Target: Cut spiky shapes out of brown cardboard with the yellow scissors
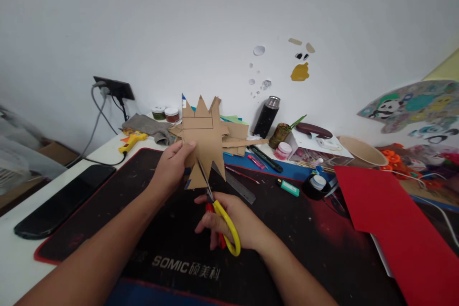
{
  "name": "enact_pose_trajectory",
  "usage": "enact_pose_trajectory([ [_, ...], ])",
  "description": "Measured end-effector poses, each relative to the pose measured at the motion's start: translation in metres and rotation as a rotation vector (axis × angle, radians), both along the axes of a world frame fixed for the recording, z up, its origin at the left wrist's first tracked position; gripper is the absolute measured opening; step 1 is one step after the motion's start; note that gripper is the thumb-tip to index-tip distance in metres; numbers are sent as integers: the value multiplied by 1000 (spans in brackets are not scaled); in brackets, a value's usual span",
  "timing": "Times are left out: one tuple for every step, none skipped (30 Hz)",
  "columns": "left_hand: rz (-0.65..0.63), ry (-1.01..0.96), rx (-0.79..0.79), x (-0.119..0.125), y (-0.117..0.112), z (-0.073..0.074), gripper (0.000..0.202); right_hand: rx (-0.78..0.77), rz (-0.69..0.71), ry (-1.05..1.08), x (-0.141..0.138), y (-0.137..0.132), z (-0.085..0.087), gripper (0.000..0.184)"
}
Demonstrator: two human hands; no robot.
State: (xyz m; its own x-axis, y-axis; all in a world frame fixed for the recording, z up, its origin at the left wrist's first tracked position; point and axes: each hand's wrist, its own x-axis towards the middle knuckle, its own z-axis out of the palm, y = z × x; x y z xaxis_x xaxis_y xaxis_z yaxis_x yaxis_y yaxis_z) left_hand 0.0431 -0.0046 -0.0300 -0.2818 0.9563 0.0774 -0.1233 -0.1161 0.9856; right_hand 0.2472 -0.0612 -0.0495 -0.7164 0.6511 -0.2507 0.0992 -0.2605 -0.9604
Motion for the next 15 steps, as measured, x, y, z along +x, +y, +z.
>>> enact_pose_trajectory([
  [1,11,-8,0,0,-1,29,13,-12,-7,0,0,0,97],
  [-5,20,-17,0,0,-1,28,25,-26,-17,0,0,1,94],
  [-15,28,-25,0,0,0,28,36,-41,-28,0,1,1,90],
  [-28,34,-34,0,0,0,27,45,-55,-38,-1,1,2,87],
  [-39,39,-44,1,0,1,28,52,-67,-44,-1,1,2,84],
  [-43,46,-54,1,-1,1,28,58,-77,-47,-1,1,2,81],
  [-41,55,-62,1,-1,2,29,63,-84,-47,-1,1,2,78],
  [-28,68,-65,1,-1,2,29,68,-89,-46,-2,1,2,76],
  [-12,82,-61,1,0,2,29,74,-94,-47,-2,0,2,74],
  [2,98,-51,0,0,2,28,81,-102,-50,-3,0,2,71],
  [12,114,-39,0,0,2,28,88,-112,-55,-3,0,2,69],
  [14,126,-30,0,0,2,27,94,-121,-59,-4,0,1,67],
  [11,133,-27,0,0,2,27,97,-130,-62,-5,0,1,64],
  [7,135,-30,0,0,2,27,100,-138,-63,-5,0,0,63],
  [1,135,-38,0,0,3,27,102,-145,-64,-6,0,-1,61],
])
